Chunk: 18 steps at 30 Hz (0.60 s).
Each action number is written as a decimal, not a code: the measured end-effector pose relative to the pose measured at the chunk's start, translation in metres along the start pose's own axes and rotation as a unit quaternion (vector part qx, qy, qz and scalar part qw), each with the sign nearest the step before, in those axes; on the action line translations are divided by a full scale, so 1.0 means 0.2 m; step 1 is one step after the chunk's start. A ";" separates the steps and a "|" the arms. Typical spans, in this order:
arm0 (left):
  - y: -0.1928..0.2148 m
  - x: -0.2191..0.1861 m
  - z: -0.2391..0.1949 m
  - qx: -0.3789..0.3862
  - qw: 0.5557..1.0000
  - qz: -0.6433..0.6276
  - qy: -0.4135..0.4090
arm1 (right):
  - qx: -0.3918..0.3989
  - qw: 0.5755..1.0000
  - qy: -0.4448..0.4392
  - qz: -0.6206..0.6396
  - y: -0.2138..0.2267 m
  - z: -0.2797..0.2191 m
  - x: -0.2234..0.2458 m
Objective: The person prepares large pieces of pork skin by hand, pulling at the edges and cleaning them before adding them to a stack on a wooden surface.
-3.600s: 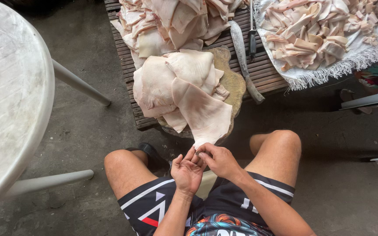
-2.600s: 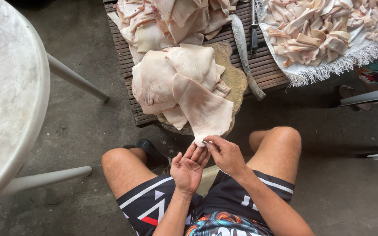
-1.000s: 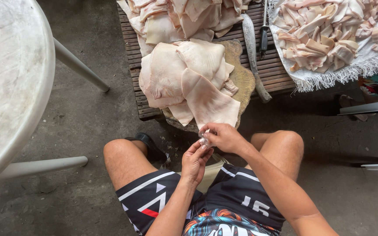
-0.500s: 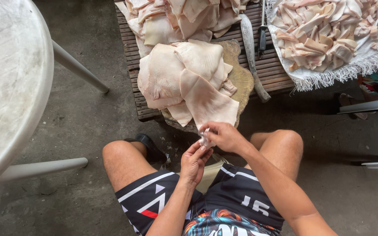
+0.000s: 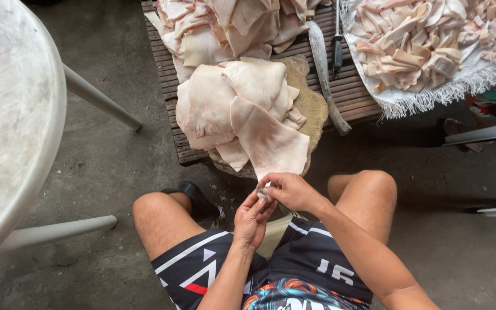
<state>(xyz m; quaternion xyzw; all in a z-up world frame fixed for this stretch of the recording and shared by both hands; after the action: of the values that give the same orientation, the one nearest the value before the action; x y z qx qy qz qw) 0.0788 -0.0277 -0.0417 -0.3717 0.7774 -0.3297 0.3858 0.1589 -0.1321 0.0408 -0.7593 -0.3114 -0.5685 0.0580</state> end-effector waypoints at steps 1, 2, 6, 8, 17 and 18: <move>0.00 0.00 -0.01 0.005 1.000 0.002 -0.002 | -0.037 0.999 -0.013 -0.006 0.01 -0.02 -0.02; 0.01 0.01 -0.01 0.009 1.000 0.003 -0.003 | -0.073 0.997 -0.025 -0.013 0.03 -0.04 -0.04; 0.03 0.02 0.00 0.006 1.000 0.028 0.008 | -0.076 0.994 -0.033 -0.074 0.04 -0.06 -0.05; 0.03 0.01 0.02 0.007 1.000 0.016 0.003 | -0.072 0.996 0.009 0.052 0.08 -0.04 -0.03; 0.09 0.00 0.01 -0.001 1.000 0.025 0.004 | -0.066 0.989 -0.012 0.135 -0.01 -0.22 -0.29; 0.10 0.01 -0.01 0.001 1.000 0.029 0.004 | -0.059 0.980 -0.041 0.184 -0.03 -0.26 -0.36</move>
<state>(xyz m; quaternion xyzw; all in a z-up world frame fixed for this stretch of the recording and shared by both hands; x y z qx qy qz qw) 0.0704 -0.0185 -0.0574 -0.3476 0.7890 -0.3208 0.3922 0.1018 -0.1798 -0.0080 -0.8286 -0.1339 -0.5336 0.1039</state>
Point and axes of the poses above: each hand's wrist, its own z-axis towards the middle knuckle, its own y-axis out of the back of the hand, x = y × z, the point moved 8 cm from there along z, towards the middle knuckle, and after that the axes turned 1 degree about y, right-handed, at the moved point
